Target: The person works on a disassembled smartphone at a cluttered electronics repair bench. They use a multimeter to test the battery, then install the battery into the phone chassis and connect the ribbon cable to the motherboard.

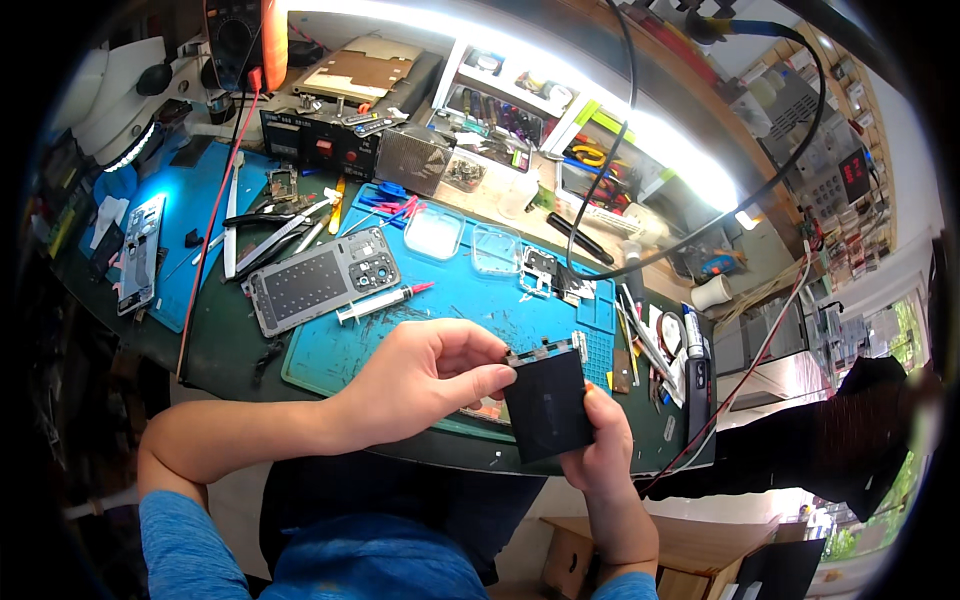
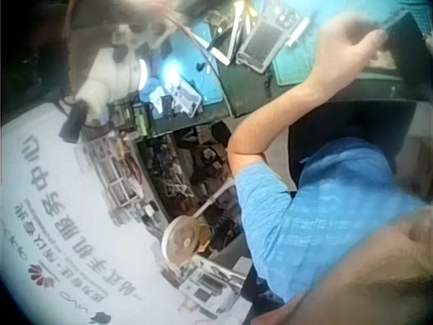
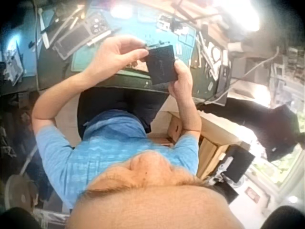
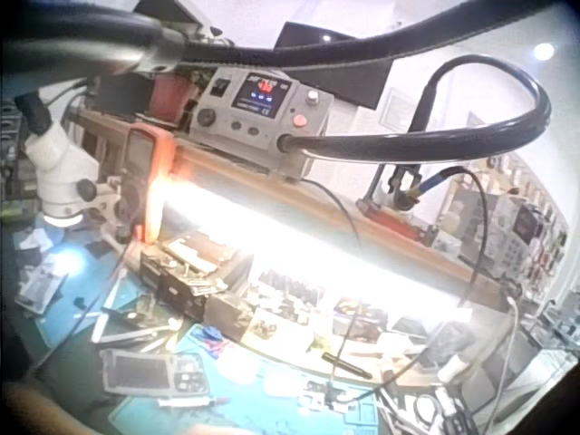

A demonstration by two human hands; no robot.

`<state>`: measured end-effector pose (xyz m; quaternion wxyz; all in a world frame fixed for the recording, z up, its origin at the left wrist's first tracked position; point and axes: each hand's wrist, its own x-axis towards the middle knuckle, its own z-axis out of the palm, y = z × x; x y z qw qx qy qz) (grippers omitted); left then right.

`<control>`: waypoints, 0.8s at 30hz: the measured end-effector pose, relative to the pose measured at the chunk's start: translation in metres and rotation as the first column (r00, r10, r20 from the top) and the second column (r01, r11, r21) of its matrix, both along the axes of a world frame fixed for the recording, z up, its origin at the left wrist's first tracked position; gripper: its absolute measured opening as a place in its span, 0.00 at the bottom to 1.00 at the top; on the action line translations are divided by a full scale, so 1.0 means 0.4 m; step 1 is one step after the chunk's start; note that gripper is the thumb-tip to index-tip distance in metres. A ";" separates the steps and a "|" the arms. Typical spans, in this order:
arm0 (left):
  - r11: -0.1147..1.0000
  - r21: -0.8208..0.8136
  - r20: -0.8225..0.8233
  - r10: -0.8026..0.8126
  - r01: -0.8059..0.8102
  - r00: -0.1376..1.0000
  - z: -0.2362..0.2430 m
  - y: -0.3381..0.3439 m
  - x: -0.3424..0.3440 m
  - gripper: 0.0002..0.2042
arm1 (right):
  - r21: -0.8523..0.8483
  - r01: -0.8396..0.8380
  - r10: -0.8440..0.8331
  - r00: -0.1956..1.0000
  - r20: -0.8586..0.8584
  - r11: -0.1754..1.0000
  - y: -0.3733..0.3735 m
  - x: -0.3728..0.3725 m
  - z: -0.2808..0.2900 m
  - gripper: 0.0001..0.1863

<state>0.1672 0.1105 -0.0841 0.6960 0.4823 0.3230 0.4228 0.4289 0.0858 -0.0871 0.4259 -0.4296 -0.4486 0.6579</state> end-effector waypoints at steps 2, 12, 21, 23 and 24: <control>1.000 0.003 0.007 0.012 -0.012 1.000 -0.013 -0.006 0.000 0.12 | 0.160 -0.034 0.028 0.999 0.045 0.986 -0.009 -0.002 0.012 0.23; 0.773 0.634 -0.364 0.315 -0.015 0.876 -0.001 -0.007 -0.019 0.05 | 0.444 -0.156 -0.056 0.901 0.429 0.882 -0.026 -0.009 -0.002 0.19; 0.658 0.751 -0.428 0.418 0.057 0.801 -0.017 0.003 -0.020 0.05 | 0.527 -0.181 -0.142 0.846 0.515 0.831 -0.021 -0.019 -0.014 0.20; 0.647 0.760 -0.434 0.435 0.062 0.789 -0.017 0.004 -0.020 0.06 | 0.528 -0.180 -0.149 0.841 0.520 0.830 -0.021 -0.024 -0.009 0.20; 0.642 0.765 -0.431 0.445 0.056 0.785 -0.017 0.004 -0.018 0.05 | 0.531 -0.182 -0.149 0.841 0.521 0.828 -0.021 -0.025 -0.011 0.20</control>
